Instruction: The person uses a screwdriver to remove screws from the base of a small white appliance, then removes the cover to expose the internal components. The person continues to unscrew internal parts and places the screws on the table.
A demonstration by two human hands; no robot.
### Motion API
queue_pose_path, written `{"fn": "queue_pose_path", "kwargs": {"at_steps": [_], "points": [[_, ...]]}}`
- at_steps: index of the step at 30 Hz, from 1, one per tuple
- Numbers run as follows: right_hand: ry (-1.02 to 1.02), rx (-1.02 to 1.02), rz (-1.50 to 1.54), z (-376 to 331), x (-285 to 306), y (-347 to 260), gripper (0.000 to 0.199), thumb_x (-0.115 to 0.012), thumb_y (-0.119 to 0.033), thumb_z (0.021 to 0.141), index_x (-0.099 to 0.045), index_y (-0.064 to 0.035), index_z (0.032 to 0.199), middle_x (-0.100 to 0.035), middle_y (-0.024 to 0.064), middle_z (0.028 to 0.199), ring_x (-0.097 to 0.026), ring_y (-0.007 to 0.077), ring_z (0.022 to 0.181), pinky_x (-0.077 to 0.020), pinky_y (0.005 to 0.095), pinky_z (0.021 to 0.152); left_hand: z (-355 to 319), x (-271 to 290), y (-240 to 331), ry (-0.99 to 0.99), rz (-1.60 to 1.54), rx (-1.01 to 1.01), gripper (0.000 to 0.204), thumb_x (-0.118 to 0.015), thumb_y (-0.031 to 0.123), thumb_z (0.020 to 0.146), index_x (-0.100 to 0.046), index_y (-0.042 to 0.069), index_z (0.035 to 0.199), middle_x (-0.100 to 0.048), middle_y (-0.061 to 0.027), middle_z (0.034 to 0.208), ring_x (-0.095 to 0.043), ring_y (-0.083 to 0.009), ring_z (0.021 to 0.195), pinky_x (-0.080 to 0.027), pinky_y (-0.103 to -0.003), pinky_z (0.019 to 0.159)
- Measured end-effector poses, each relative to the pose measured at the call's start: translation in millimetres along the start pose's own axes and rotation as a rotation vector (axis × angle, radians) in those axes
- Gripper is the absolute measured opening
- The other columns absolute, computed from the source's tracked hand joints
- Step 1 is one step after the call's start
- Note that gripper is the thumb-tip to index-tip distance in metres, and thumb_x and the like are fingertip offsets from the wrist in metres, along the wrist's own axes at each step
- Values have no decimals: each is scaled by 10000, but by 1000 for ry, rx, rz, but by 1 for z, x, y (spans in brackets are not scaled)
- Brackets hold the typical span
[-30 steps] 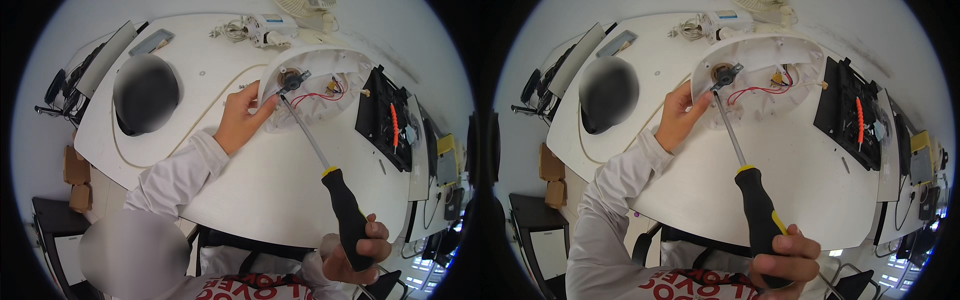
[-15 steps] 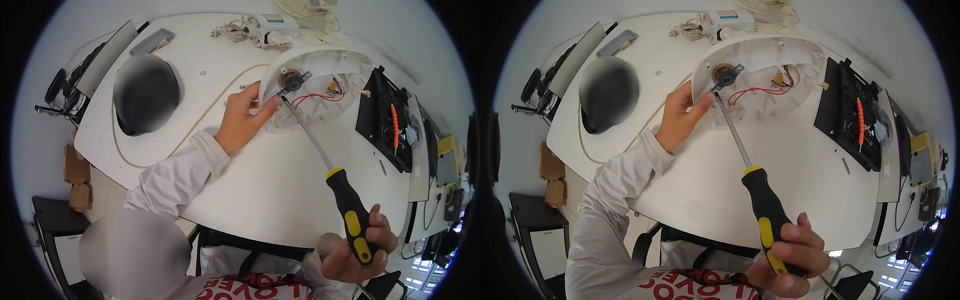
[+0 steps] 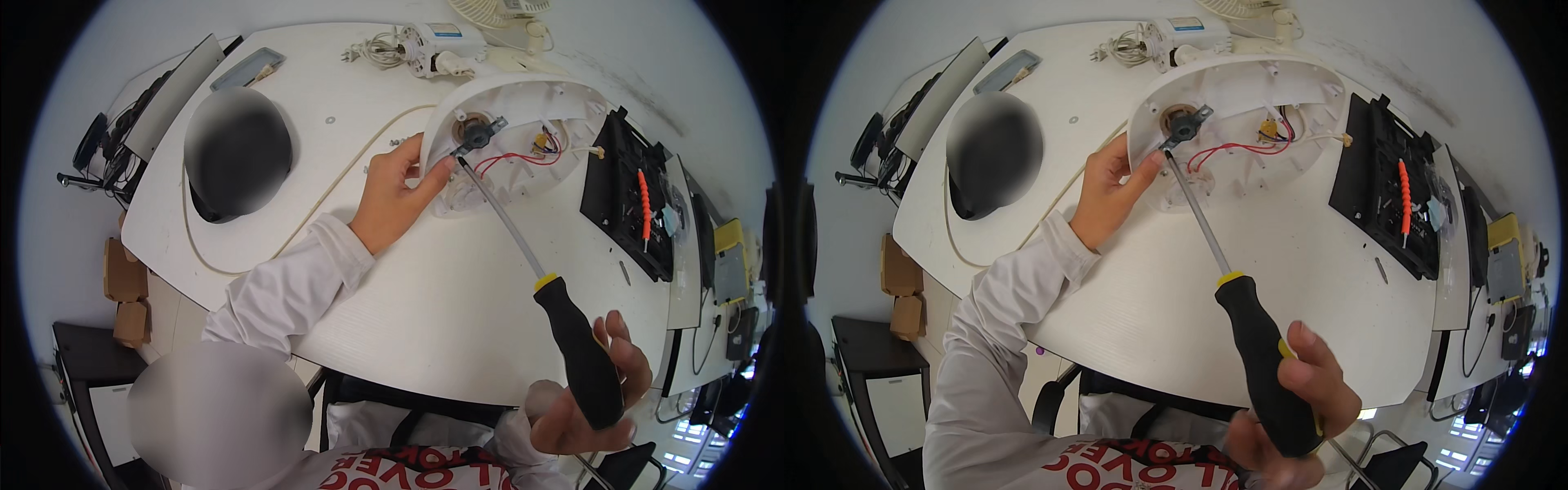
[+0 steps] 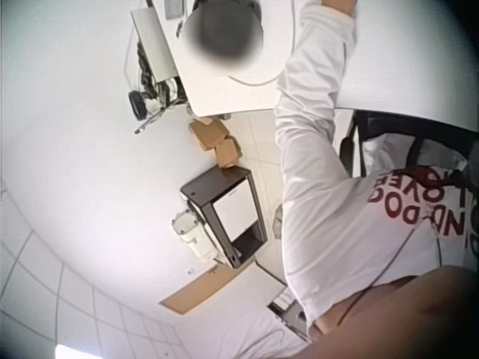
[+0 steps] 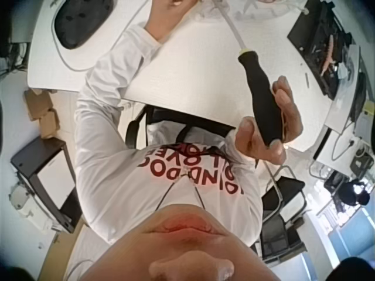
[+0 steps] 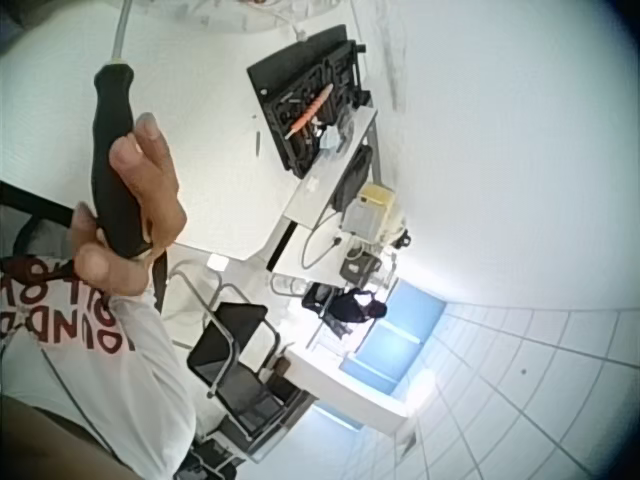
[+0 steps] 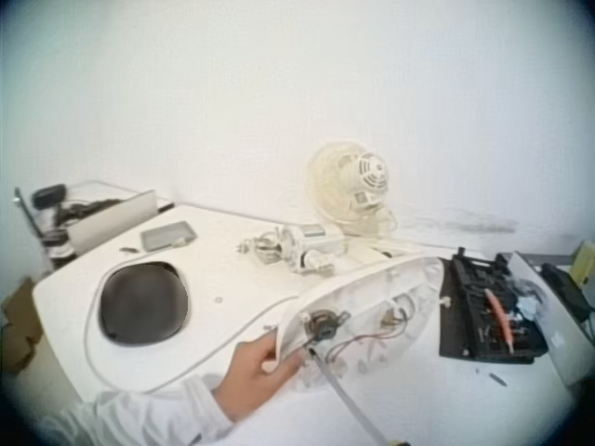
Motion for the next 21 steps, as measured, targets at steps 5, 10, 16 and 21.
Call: {"fn": "queue_pose_path", "kwargs": {"at_steps": [5, 10, 16, 21], "points": [[-32, 31, -153, 0, 5, 1, 543, -412, -225, 904, -159, -319, 1376, -373, 273, 1198, -507, 390, 975, -481, 391, 732, 0, 0, 0, -13, 0, 8, 242, -592, 134, 862, -585, -6, 1060, -629, -24, 842, -558, -82, 748, -460, -245, 718], [219, -50, -58, -1, 4, -2, 302, -473, -115, 844, -365, -194, 1114, -372, 234, 1149, -513, 329, 1014, -477, 410, 800, 0, 1, -3, 20, 20, -24, 231, -607, 148, 843, -590, 5, 1024, -660, -64, 807, -603, -114, 704, -481, -263, 696], [119, 20, 192, -2, 3, 5, 360, -451, -62, 748, -417, -176, 1088, -351, 125, 1205, -407, 332, 1192, -265, 493, 1070, 1, -2, -1, 21, -39, -33, 236, -611, 150, 841, -589, 3, 1024, -657, -55, 795, -595, -108, 693, -478, -268, 690], [257, 38, 316, -12, -2, 11, 374, -549, -111, 762, -422, -201, 1102, -368, 73, 1166, -410, 197, 1135, -311, 388, 1022, 1, 0, -3, 19, -3, -36, 232, -611, 148, 842, -589, 8, 1026, -656, -53, 788, -592, -102, 692, -472, -256, 678]]}}
Point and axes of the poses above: each hand's wrist, its own z-axis towards the middle knuckle, its own x-axis out of the back of the hand, y = z × x, the point moved 4 cm from there along z, towards the middle knuckle
